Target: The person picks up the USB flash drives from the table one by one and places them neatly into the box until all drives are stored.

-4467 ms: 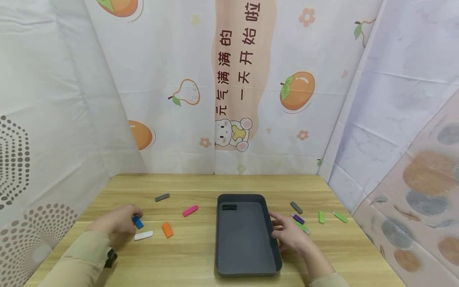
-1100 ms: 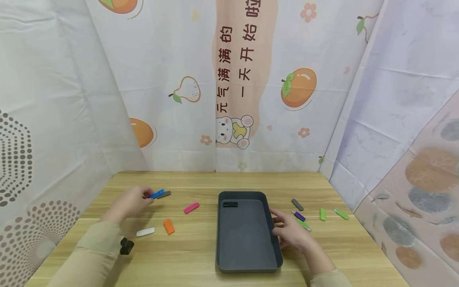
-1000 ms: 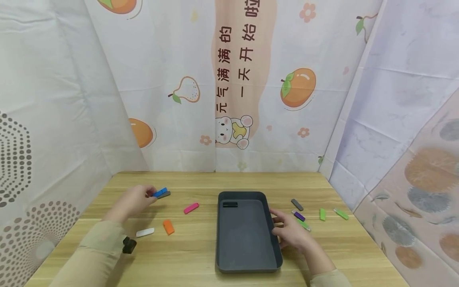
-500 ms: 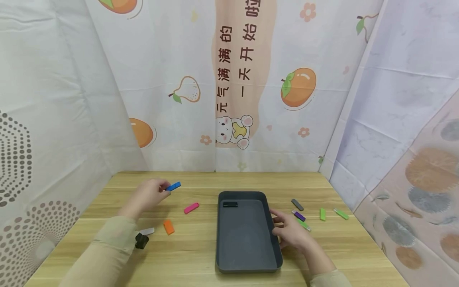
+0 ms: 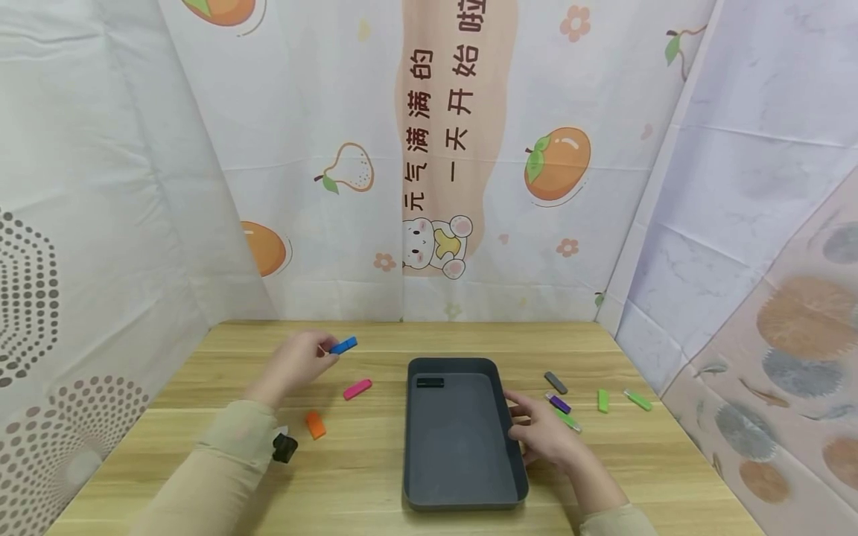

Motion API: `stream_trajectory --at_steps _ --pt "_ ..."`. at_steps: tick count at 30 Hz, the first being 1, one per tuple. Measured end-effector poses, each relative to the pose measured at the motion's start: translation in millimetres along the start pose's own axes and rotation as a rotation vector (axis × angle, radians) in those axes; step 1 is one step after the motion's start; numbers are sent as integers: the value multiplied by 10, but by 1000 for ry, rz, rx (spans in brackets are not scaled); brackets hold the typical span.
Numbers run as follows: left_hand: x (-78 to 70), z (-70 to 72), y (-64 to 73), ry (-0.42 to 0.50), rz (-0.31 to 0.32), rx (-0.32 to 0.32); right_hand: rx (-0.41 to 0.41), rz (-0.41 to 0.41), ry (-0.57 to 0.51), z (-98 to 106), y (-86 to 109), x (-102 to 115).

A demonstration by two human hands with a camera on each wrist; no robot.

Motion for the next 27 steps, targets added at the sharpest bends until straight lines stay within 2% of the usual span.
stream_trajectory --at_steps 17,27 --pt "-337 -174 -140 16 -39 -2 -17 -12 10 11 -1 -21" --pt "-542 -240 -199 -1 -36 9 -13 -9 1 9 -4 -11"
Point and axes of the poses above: each hand's wrist, its own y-axis away from the middle knuckle, its own z-axis out of the back of the hand, x = y × z, the point moved 8 cm from there along -y, towards the middle knuckle, and after that the axes turned 15 degrees about -y, right-handed, at the moved point
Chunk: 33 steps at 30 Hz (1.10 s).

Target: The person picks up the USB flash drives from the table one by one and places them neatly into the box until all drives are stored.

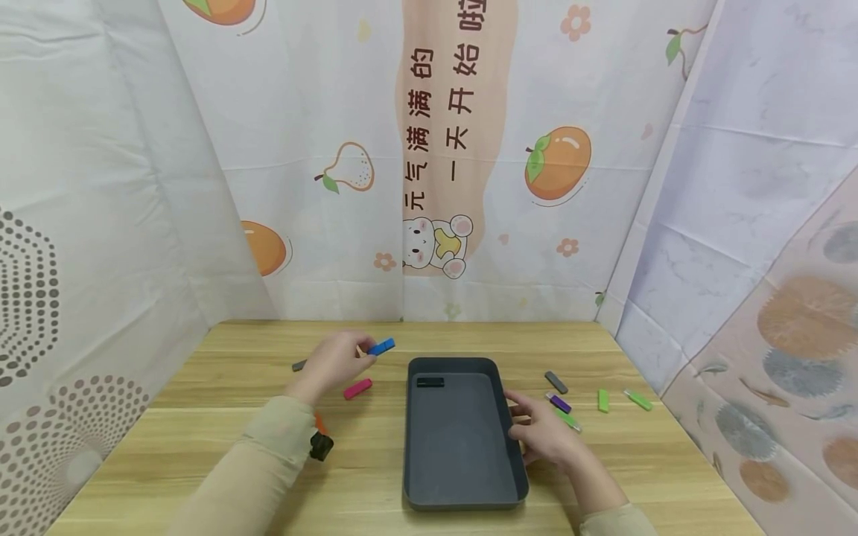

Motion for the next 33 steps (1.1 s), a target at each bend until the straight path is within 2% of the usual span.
stream_trajectory --at_steps 6,15,20,33 --pt "-125 -60 -47 -23 -10 7 6 5 1 -6 0 10" --pt "-308 -110 -157 -10 -25 26 5 4 -3 -1 4 8" --pt "-422 -159 -218 -43 -60 29 1 4 -3 2 9 6" --pt "-700 -274 -269 -81 -145 56 0 -1 8 2 6 14"
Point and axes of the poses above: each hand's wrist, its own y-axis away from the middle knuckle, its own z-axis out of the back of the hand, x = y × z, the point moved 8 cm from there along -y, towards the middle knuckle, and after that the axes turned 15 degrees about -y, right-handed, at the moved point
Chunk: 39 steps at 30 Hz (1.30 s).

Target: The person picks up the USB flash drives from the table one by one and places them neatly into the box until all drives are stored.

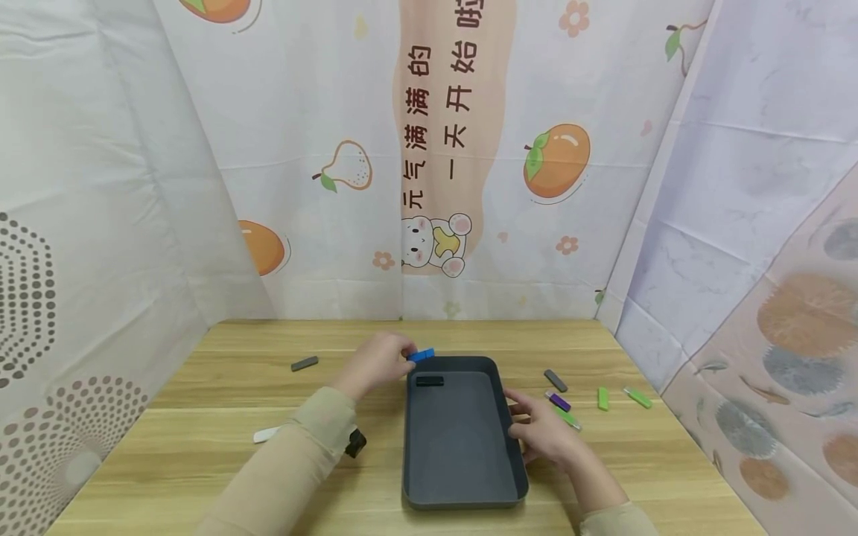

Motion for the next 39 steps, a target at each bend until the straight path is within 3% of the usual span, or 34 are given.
stream_trajectory --at_steps 19,39 --pt "-230 -314 -54 -153 -101 54 -4 -3 4 -3 8 12" --pt "-301 -491 -42 -248 -122 76 14 5 -7 -20 8 16"
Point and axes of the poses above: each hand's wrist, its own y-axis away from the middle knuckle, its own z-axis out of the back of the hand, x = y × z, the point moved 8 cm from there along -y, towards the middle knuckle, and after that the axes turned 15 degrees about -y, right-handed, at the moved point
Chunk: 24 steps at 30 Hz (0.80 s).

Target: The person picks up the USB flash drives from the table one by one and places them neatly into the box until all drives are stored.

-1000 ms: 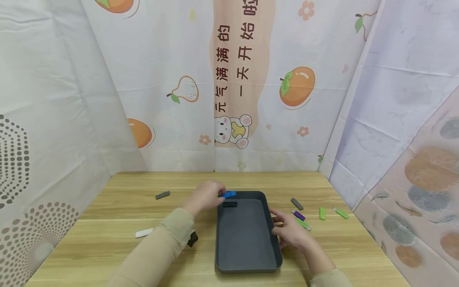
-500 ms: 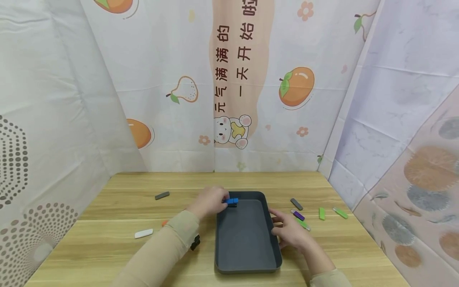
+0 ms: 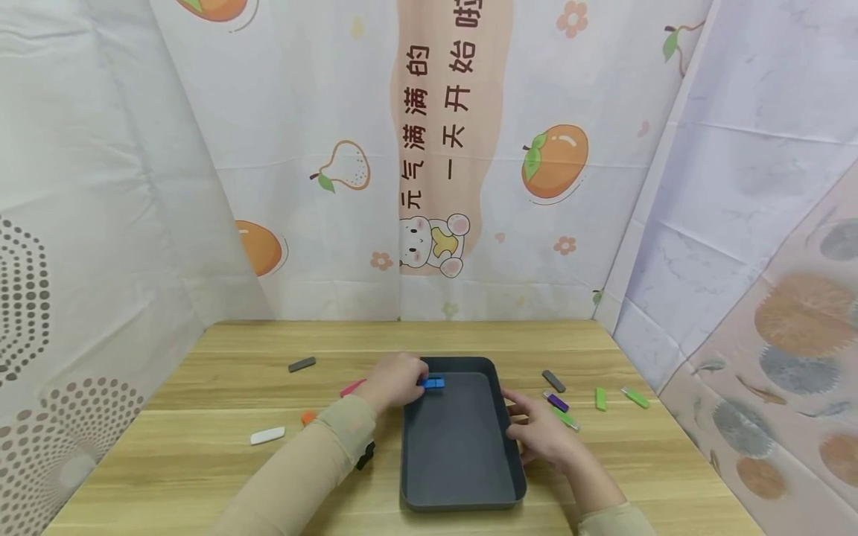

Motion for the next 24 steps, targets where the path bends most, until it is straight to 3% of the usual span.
stream_trajectory --at_steps 24 --pt "-42 -92 -58 -78 -8 19 4 6 -11 16 -10 -16"
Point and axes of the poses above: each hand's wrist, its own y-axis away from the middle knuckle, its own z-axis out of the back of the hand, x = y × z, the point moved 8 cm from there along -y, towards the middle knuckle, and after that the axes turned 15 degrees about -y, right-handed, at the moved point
